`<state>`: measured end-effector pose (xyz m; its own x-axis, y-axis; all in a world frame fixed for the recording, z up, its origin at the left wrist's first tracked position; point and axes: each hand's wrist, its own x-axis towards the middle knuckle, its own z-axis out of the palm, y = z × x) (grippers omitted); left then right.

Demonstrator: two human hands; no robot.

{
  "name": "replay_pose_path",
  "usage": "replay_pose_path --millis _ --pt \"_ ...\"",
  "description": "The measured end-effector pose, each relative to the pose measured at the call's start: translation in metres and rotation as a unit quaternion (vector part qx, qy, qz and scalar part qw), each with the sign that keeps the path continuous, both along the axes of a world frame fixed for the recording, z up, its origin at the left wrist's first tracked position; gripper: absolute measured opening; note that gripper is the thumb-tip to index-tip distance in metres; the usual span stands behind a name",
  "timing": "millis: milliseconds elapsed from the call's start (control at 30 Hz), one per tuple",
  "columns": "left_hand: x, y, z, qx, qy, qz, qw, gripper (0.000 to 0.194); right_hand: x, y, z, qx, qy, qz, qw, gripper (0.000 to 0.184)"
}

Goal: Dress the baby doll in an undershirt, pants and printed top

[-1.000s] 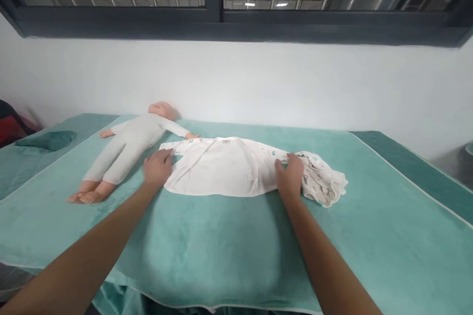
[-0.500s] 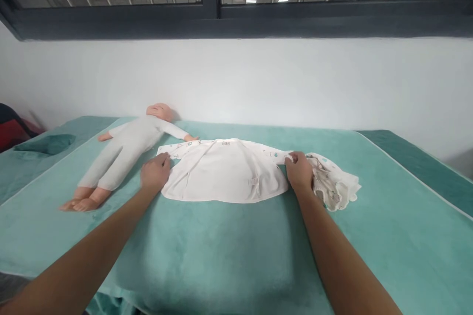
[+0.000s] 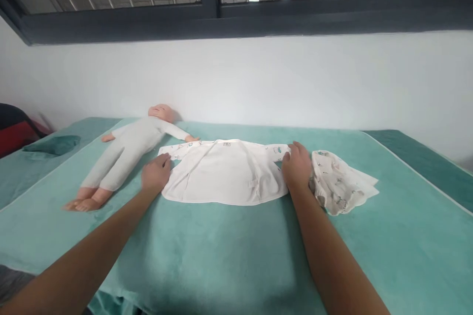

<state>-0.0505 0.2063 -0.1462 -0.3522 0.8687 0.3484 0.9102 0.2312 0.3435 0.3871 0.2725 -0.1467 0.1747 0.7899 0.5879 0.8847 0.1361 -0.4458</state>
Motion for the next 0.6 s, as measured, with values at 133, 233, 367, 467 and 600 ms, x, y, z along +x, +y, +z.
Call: replay_pose_path --millis 133,233,367,467,600 --pt "0.002 -0.002 0.002 0.005 0.001 0.018 1.0 0.035 -0.016 -0.005 0.0 -0.083 -0.126 0.102 0.983 0.043" --pt "0.004 -0.004 0.005 0.008 0.001 0.031 0.999 0.036 -0.018 -0.007 -0.002 -0.154 -0.146 0.062 0.975 0.04" --pt "0.004 -0.006 0.008 0.009 -0.006 0.035 0.999 0.037 -0.009 -0.008 -0.005 -0.166 -0.12 -0.01 0.979 0.035" --pt "0.004 -0.006 0.007 0.01 -0.013 0.041 0.999 0.037 0.0 -0.007 -0.005 -0.16 -0.091 -0.049 0.982 0.035" --pt "0.001 -0.003 0.005 0.013 -0.028 0.065 0.997 0.041 0.007 -0.003 -0.004 -0.14 -0.041 -0.08 0.986 0.04"
